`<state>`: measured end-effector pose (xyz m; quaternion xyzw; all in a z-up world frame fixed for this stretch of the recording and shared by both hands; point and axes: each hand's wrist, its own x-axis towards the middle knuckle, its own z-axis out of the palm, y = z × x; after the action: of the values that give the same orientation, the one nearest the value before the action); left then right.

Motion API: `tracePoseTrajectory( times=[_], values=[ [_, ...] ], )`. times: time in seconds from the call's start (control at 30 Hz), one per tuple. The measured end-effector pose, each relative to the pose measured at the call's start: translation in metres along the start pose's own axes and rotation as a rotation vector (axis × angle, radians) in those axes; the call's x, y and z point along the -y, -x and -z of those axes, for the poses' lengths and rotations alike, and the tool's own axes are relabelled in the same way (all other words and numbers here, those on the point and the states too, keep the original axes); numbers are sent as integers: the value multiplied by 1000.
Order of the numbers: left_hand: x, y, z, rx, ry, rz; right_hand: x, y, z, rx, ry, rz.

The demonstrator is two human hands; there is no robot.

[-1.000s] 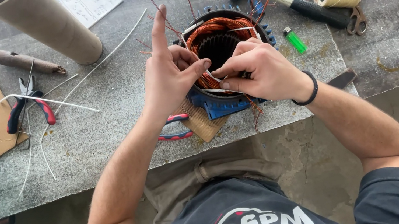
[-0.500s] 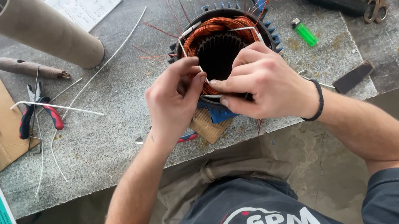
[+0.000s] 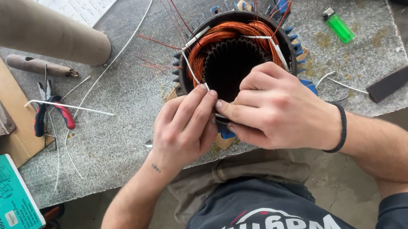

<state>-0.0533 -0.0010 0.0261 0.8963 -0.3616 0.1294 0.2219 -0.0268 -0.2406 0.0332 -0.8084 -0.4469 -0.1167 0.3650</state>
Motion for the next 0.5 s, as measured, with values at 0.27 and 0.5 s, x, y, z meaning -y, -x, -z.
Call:
tracePoseTrajectory(
  times=[0.27,0.5],
  values=[
    [26,12,-36,-275,-100,-174,-2,-2,0,50,-6,-13],
    [29,16,-29,-190,-57,-196,-2,-4,2,68,-14,-28]
  ],
)
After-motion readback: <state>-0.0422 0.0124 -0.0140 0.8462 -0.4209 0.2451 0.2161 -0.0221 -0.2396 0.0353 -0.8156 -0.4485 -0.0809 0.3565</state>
